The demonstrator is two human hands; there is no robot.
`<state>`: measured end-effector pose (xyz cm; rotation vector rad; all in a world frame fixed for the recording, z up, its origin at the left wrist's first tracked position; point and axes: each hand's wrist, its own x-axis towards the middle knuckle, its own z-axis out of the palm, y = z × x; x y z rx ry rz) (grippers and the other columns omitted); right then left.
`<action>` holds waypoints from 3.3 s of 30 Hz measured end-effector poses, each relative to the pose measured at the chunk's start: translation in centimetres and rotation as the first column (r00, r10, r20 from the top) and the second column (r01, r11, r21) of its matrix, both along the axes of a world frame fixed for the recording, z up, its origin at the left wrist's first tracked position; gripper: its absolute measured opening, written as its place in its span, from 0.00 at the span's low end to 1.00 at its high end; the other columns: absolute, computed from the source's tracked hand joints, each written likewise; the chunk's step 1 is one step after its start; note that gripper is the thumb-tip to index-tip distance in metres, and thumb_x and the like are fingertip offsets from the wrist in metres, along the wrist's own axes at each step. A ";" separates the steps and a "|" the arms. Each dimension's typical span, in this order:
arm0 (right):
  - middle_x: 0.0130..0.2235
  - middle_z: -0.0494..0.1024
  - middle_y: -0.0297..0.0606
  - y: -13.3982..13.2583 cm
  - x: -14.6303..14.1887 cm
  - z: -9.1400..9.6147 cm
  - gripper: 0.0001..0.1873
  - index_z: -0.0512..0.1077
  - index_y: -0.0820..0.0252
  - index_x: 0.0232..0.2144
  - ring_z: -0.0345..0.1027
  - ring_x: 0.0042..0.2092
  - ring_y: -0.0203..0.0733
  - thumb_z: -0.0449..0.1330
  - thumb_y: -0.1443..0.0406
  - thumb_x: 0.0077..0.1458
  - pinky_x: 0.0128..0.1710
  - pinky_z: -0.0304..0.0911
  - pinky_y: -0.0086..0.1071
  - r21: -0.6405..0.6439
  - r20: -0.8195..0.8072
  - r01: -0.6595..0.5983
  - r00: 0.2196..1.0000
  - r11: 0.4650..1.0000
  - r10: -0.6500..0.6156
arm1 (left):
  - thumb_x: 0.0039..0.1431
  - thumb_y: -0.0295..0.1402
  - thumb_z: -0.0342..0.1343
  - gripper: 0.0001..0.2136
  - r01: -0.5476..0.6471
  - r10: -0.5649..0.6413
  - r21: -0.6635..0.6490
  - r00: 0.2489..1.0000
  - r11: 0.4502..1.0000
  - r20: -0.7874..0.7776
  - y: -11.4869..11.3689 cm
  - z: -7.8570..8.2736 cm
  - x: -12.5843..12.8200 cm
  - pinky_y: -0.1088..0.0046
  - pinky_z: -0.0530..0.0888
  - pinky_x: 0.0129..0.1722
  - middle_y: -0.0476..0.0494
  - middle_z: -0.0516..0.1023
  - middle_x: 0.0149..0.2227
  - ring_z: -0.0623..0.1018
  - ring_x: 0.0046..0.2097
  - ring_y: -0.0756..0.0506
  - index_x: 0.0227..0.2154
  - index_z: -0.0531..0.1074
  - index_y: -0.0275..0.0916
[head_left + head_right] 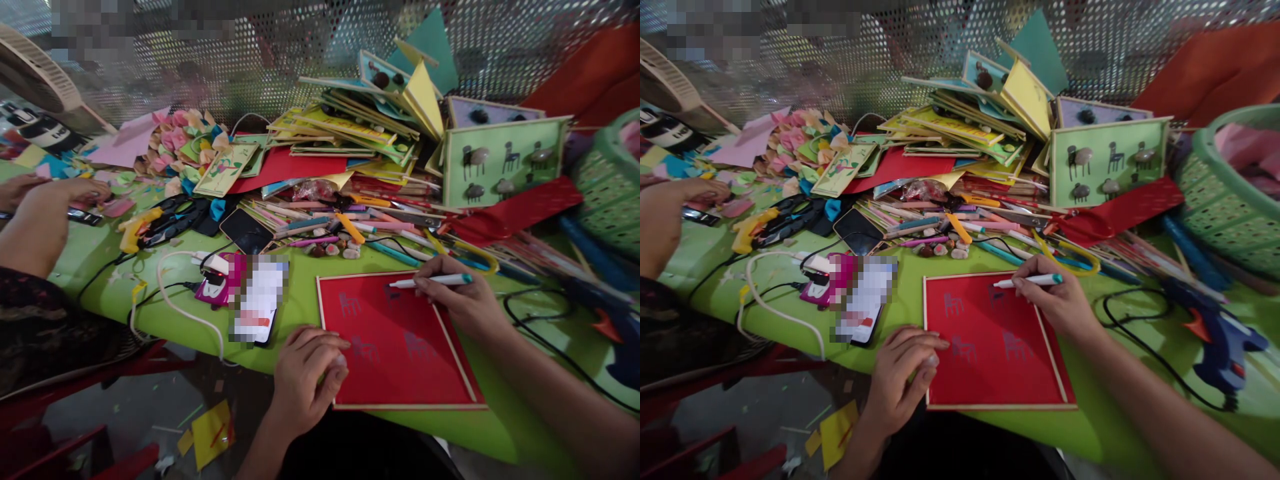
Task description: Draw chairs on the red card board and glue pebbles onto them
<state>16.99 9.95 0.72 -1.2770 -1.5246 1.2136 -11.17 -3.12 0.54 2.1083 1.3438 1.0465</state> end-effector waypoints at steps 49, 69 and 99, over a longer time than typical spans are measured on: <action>0.26 0.75 0.34 -0.1 0.1 -0.6 0.13 0.74 0.55 0.30 0.63 0.27 0.39 0.69 0.54 0.57 0.27 0.56 0.33 0.032 0.004 0.001 1.000 0.999 -0.001 | 0.73 0.35 0.49 0.08 0.017 -0.017 -0.013 1.000 1.000 0.024 -0.1 -0.4 0.0 0.64 0.70 0.52 0.48 0.85 0.44 0.81 0.48 0.45 0.37 0.71 0.42; 0.28 0.75 0.35 0.0 0.0 -0.6 0.14 0.75 0.54 0.30 0.64 0.29 0.40 0.69 0.53 0.57 0.29 0.57 0.34 0.034 0.019 -0.003 1.000 0.999 0.002 | 0.72 0.33 0.50 0.06 0.026 -0.026 -0.034 1.000 0.999 0.014 -0.2 -0.4 -0.2 0.62 0.70 0.52 0.47 0.85 0.45 0.81 0.49 0.44 0.38 0.71 0.43; 0.28 0.76 0.34 -0.1 0.0 -0.7 0.13 0.75 0.55 0.30 0.64 0.28 0.39 0.69 0.53 0.58 0.28 0.58 0.33 0.050 0.026 -0.013 1.000 0.999 0.012 | 0.72 0.34 0.49 0.08 0.008 -0.008 0.003 1.000 1.000 0.000 -0.1 -0.1 0.0 0.63 0.73 0.51 0.47 0.86 0.44 0.82 0.48 0.44 0.38 0.72 0.42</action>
